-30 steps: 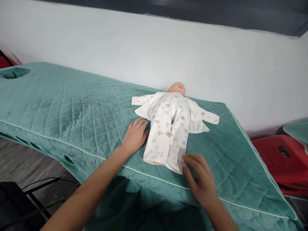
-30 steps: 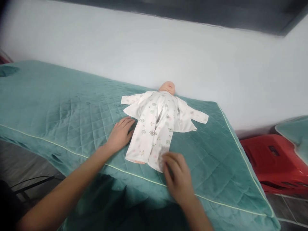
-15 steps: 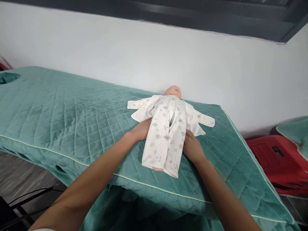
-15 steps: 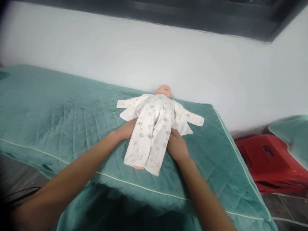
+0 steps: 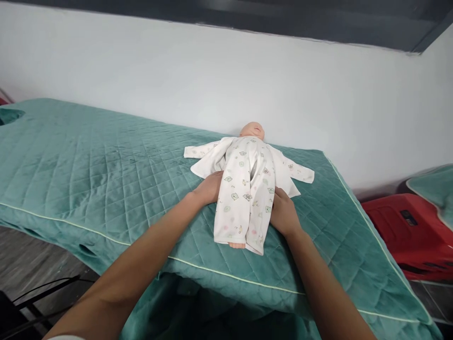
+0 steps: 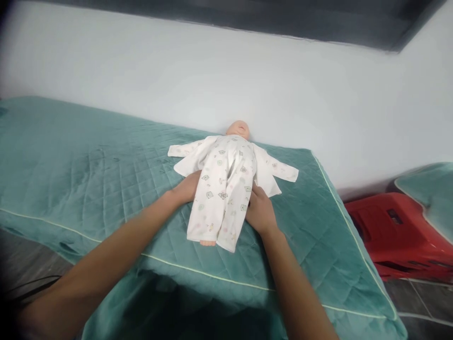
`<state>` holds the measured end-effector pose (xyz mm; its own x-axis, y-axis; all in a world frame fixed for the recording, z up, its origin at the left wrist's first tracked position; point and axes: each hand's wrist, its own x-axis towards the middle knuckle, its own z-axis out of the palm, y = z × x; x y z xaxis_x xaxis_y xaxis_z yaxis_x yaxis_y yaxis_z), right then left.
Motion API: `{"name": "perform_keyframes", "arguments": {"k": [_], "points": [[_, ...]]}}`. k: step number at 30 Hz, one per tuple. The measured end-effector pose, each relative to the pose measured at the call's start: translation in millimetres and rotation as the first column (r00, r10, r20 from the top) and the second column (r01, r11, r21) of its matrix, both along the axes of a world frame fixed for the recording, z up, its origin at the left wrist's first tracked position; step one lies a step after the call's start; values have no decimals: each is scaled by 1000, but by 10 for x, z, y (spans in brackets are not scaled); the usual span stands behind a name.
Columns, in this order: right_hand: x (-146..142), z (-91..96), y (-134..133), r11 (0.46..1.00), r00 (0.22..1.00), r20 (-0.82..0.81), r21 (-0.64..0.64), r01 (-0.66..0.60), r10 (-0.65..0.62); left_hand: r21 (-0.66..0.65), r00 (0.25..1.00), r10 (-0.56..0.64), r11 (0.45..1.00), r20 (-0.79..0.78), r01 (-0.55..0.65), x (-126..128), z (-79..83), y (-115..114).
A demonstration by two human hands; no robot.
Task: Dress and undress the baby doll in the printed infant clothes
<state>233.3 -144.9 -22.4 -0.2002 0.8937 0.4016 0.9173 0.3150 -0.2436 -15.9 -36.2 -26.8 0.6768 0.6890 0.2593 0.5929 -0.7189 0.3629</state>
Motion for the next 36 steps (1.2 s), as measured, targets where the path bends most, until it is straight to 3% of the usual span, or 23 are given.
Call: {"name": "perform_keyframes", "arguments": {"k": [6,13,19,22,24,27,30,33,36], "points": [[10,-20,-39,1000,997,-73,-7,-3,3,49,998,49,998,-44,-46,-59,20,-108],[17,-24,-40,1000,996,-92,1,10,-10,160,998,-46,986,-32,51,-275,-2,-373],[-20,3,-146,1000,995,-104,-19,-9,7,92,998,-58,994,7,57,-311,-41,-363],[21,13,-194,999,956,-293,-52,-10,-6,38,994,-9,999,111,4,-395,-58,-286],[145,13,-182,995,860,-500,-53,86,-101,-4,975,98,995,199,-99,-469,-80,-200],[459,12,-76,945,722,-626,-79,317,-295,-47,881,383,921,278,-386,-547,-118,-73],[765,12,89,883,734,-511,-120,454,-447,-51,717,657,744,232,-666,-559,-142,-9],[896,15,226,868,756,-439,-134,478,-485,-31,613,773,625,163,-780,-540,-149,-4],[876,52,298,872,719,-495,-227,434,-487,-27,578,802,587,150,-809,-536,-162,-10]]}}
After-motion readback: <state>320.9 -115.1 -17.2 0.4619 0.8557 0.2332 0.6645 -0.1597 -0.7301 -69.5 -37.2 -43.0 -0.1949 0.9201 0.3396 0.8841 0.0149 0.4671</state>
